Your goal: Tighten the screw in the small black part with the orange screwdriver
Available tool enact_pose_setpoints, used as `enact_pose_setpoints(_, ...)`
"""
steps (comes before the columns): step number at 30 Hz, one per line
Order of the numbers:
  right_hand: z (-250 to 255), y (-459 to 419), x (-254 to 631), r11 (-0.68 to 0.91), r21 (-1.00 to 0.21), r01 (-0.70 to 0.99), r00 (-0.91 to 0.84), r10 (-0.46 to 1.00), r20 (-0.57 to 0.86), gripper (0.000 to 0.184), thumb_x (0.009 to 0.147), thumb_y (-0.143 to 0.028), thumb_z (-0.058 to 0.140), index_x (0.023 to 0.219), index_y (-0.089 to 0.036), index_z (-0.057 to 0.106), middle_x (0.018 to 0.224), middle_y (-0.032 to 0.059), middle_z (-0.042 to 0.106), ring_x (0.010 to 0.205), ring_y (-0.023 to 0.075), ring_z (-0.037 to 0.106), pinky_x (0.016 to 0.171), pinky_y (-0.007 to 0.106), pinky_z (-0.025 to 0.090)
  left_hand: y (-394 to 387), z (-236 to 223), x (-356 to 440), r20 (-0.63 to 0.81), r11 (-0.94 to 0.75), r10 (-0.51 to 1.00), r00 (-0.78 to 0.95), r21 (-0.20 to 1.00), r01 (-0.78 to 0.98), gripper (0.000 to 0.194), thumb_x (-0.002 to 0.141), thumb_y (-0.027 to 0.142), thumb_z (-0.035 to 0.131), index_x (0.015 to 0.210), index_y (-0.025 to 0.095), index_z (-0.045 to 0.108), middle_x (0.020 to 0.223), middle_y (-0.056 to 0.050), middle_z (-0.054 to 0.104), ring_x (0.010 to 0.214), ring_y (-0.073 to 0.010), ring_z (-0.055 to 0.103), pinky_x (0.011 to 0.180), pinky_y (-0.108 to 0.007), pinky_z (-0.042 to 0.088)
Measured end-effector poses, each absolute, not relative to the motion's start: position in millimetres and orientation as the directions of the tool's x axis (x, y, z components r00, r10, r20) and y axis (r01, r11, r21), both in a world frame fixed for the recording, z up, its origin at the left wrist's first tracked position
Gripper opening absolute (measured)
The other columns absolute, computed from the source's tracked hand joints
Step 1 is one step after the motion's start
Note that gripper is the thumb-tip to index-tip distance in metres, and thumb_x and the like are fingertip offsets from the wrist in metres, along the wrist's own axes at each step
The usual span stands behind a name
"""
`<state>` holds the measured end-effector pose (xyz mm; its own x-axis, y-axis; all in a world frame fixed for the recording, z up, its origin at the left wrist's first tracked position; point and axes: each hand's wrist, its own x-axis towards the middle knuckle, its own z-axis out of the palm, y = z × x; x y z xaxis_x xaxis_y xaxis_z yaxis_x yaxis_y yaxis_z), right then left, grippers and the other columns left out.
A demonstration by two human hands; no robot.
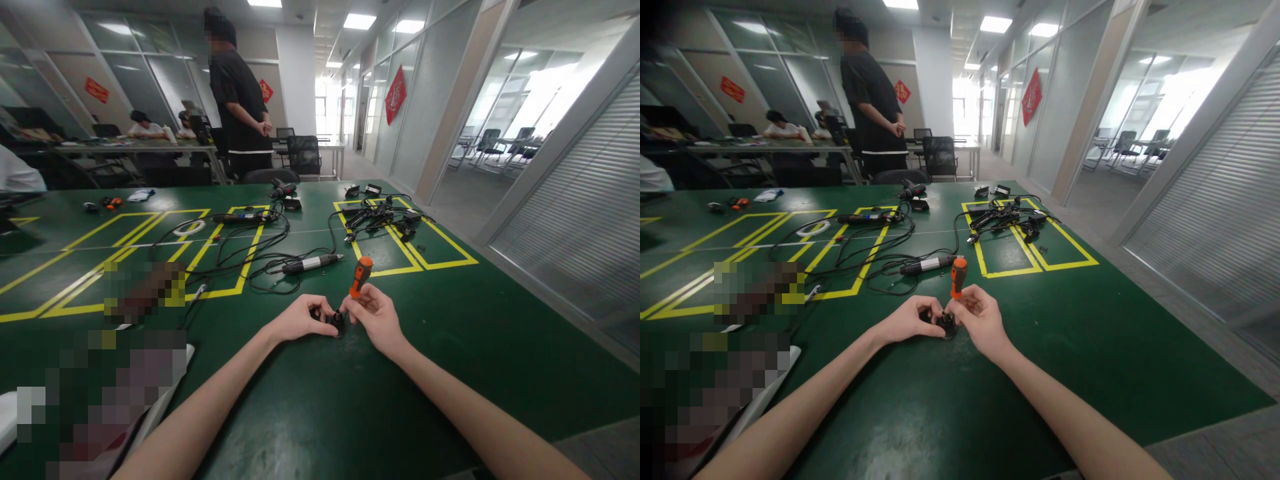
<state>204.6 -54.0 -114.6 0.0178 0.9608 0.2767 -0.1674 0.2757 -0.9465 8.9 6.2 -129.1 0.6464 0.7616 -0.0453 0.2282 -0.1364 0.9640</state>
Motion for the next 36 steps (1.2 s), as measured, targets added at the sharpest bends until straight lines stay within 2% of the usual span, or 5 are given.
enact_pose_setpoints(17, -112.4, -52.6, 207.3, 0.344, -0.932, -0.115, 0.010, 0.938, 0.346, 0.025, 0.082, -0.042, 0.081, 0.079, -0.019, 0.072, 0.081, 0.0025, 0.067, 0.057, 0.0108, 0.055, 0.053, 0.026, 0.048, 6.3, -130.7, 9.9, -0.040, -0.131, 0.766, 0.642, 0.967, 0.217, 0.041, 0.060, 0.038, 0.094, 0.077, 0.013, 0.065, 0.068, 0.003, 0.063, 0.063, -0.0098, 0.052, 0.063, -0.024, 0.037)
enact_pose_setpoints(22, -112.9, -54.7, 208.1, 0.295, -0.946, -0.135, 0.013, 0.955, 0.296, 0.031, 0.082, -0.047, 0.080, 0.094, -0.020, 0.072, 0.078, 0.0035, 0.072, 0.057, 0.0132, 0.059, 0.057, 0.029, 0.052, 6.3, -129.7, 10.4, -0.043, -0.130, 0.761, 0.647, 0.967, 0.218, 0.042, 0.059, 0.039, 0.094, 0.076, 0.013, 0.066, 0.069, 0.003, 0.063, 0.063, -0.0099, 0.053, 0.063, -0.024, 0.038)
enact_pose_setpoints(26, -115.4, -55.2, 207.7, 0.280, -0.952, -0.124, 0.083, 0.959, 0.271, 0.031, 0.072, -0.042, 0.088, 0.082, -0.020, 0.068, 0.077, 0.0039, 0.074, 0.064, 0.0160, 0.064, 0.060, 0.028, 0.054, 6.6, -128.9, 9.9, -0.039, -0.137, 0.761, 0.648, 0.966, 0.219, 0.041, 0.060, 0.039, 0.093, 0.077, 0.013, 0.066, 0.067, 0.003, 0.062, 0.062, -0.0098, 0.052, 0.063, -0.023, 0.039)
enact_pose_setpoints(32, -111.4, -56.1, 206.5, 0.322, -0.942, -0.090, 0.033, 0.947, 0.321, 0.028, 0.081, -0.047, 0.079, 0.078, -0.019, 0.073, 0.078, 0.0031, 0.068, 0.055, 0.0121, 0.055, 0.051, 0.027, 0.049, 6.2, -128.2, 10.0, -0.027, -0.144, 0.755, 0.655, 0.968, 0.206, 0.040, 0.060, 0.039, 0.093, 0.077, 0.014, 0.067, 0.069, 0.002, 0.064, 0.064, -0.0107, 0.055, 0.063, -0.024, 0.042)
enact_pose_setpoints(36, -112.4, -58.7, 206.1, 0.307, -0.944, -0.120, 0.048, 0.952, 0.303, 0.027, 0.077, -0.041, 0.084, 0.088, -0.021, 0.072, 0.080, 0.0033, 0.072, 0.063, 0.0150, 0.062, 0.062, 0.029, 0.055, 5.6, -127.6, 10.0, -0.018, -0.154, 0.752, 0.659, 0.967, 0.203, 0.039, 0.061, 0.037, 0.092, 0.079, 0.014, 0.068, 0.071, 0.002, 0.065, 0.067, -0.0115, 0.057, 0.066, -0.024, 0.043)
